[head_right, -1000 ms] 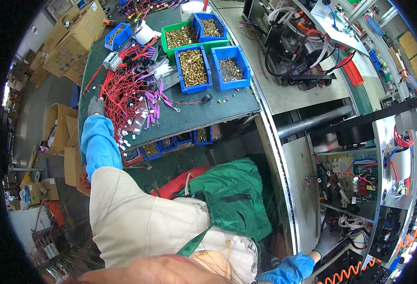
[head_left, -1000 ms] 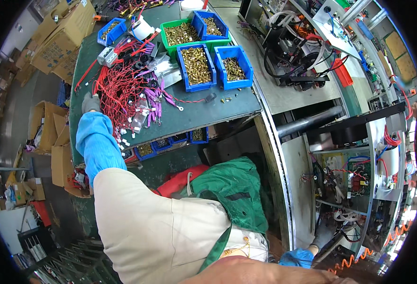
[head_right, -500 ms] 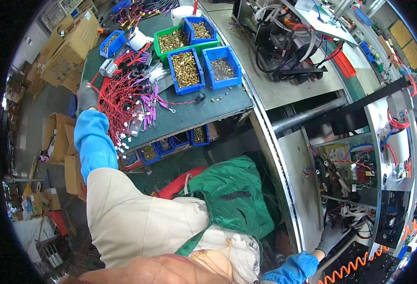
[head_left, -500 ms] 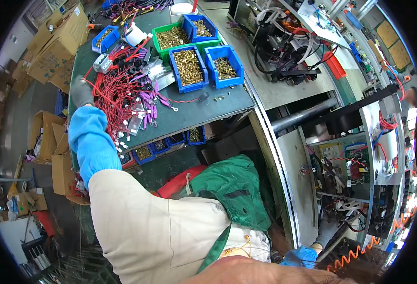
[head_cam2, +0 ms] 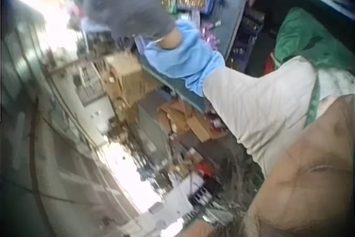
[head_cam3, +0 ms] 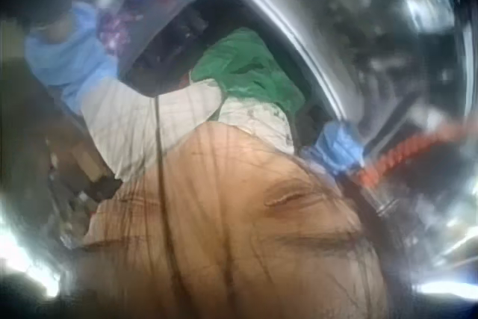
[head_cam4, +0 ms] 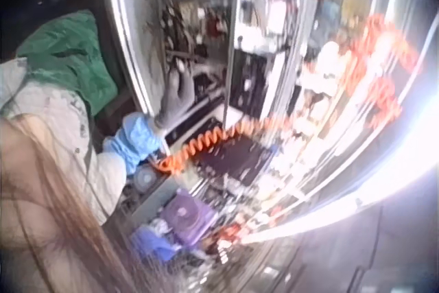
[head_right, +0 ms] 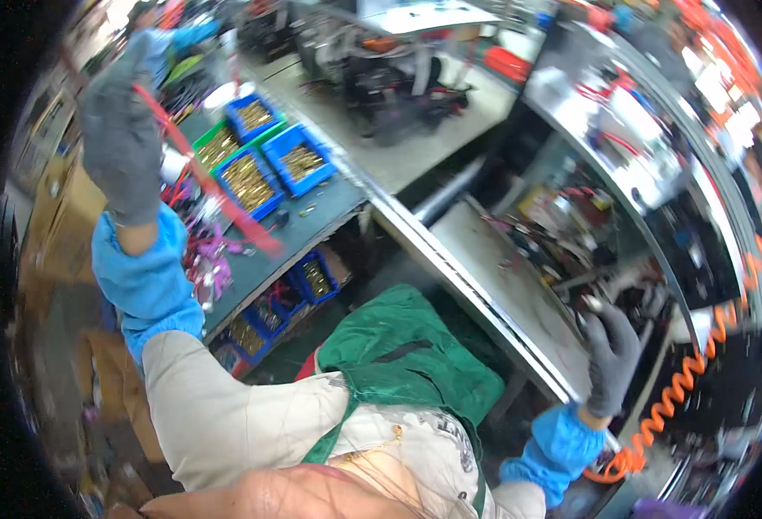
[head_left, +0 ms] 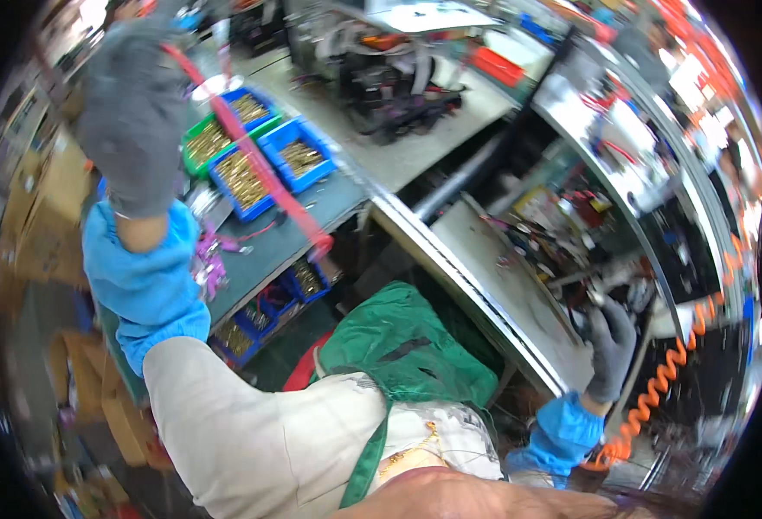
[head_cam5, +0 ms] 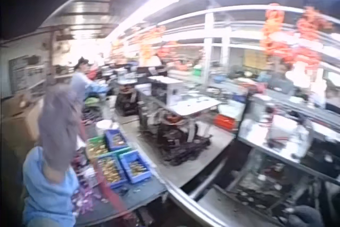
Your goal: The person assembles an electronic device by installing a circuit board and connecting various wires. They use a power drill to secure components inside a metal casing, handling red and purple wires and a green circuit board throughout the process.
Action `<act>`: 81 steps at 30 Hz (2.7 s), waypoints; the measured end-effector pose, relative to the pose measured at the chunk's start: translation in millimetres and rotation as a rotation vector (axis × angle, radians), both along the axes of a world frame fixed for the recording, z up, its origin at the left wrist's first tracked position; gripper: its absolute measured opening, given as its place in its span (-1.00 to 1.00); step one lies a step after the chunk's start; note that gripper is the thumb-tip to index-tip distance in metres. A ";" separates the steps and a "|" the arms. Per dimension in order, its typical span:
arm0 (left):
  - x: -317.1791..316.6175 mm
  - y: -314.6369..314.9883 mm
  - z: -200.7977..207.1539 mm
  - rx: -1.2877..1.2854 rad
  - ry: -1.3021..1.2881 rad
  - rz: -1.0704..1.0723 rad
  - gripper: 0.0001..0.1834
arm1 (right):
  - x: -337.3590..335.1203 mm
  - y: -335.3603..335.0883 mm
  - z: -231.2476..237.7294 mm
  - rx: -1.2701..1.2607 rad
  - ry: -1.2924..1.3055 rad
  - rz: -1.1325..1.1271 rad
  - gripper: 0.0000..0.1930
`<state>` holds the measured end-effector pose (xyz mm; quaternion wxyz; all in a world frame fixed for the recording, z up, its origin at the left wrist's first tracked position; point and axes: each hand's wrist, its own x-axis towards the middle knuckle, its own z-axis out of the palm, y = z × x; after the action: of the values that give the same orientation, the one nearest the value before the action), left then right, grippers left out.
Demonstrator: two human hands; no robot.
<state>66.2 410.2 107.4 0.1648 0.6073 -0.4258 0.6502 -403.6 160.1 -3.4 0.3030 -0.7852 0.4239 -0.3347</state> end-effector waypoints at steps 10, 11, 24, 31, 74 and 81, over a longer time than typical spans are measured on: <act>-238.6 -220.7 -66.1 0.384 0.347 -1.148 -0.56 | 39.6 27.2 9.5 0.140 -0.212 0.132 -0.59; -250.9 -225.8 -67.4 0.398 0.385 -1.255 -0.55 | 29.8 24.2 2.0 0.272 -0.206 0.112 -0.69; -214.8 -268.8 -73.2 0.227 0.994 -1.699 -0.78 | -110.9 12.9 -82.0 -0.308 0.399 -0.265 -0.87; -235.7 -256.2 -9.6 -0.067 0.903 -1.727 -0.52 | -135.3 -43.9 -8.7 -0.327 -0.159 -0.599 -0.81; -374.8 -353.9 -48.5 0.950 0.195 -0.928 -0.76 | -76.4 -98.8 38.4 -0.997 0.205 -0.682 -0.91; -372.3 -363.4 -55.7 0.937 0.209 -1.001 -0.79 | -77.6 -101.4 44.7 -0.924 0.350 -0.736 -0.90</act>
<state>-306.2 46.9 51.7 0.2057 0.4043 -0.8725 0.1817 -481.3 58.7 41.3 -0.2782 -0.6806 0.5216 -0.4328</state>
